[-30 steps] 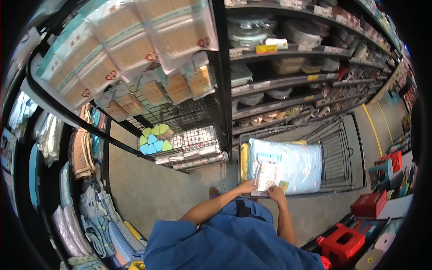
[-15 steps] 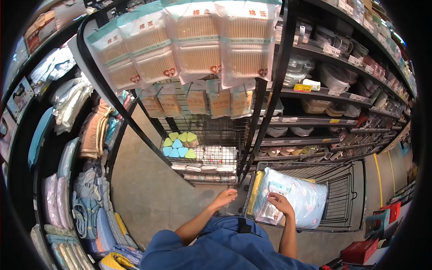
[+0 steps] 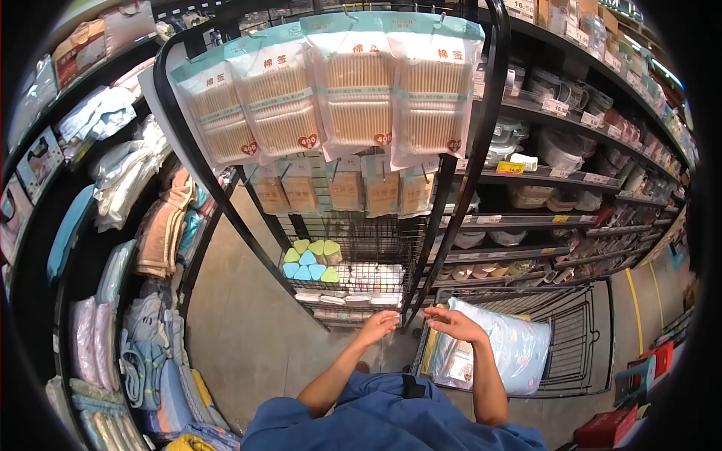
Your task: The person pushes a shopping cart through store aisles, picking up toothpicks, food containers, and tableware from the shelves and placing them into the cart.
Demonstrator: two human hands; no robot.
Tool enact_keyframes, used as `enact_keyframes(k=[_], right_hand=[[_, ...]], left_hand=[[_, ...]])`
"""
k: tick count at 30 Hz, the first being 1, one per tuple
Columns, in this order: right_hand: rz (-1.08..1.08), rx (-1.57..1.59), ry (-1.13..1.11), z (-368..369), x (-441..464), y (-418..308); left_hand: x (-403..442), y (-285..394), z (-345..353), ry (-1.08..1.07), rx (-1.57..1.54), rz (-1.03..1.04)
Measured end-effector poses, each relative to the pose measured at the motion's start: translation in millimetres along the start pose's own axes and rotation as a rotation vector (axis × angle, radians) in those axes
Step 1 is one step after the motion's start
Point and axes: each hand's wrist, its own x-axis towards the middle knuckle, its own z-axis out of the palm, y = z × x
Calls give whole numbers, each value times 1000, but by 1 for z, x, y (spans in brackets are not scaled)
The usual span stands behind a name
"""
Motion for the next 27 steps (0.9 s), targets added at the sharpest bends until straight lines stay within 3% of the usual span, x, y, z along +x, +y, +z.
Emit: enact_keyframes(k=[8,13,14,16,18,19,22,27], right_hand=[[25,22,18,1,-3,0],[-219,-227,17,8,31,-29],[-122,-317,-14,10,41,-42],[-416,-394,161,32,66,-40],[-396,-189,139,57,90,-63],[-547,-292,272,70,120,-54],[-539,-228,456,95,157,-92],[-524,-178,548,102,196,-132]], left_hand=[[-5,3,-7,14,-32,43],[11,45,-58,-19,-66,377],[-5,81,-52,140,48,387],[-15,117,-51,322,18,395],[-20,138,-62,344,5,383],[-19,142,-70,338,35,422],[-14,166,-88,357,111,557],[-11,226,-90,429,267,697]])
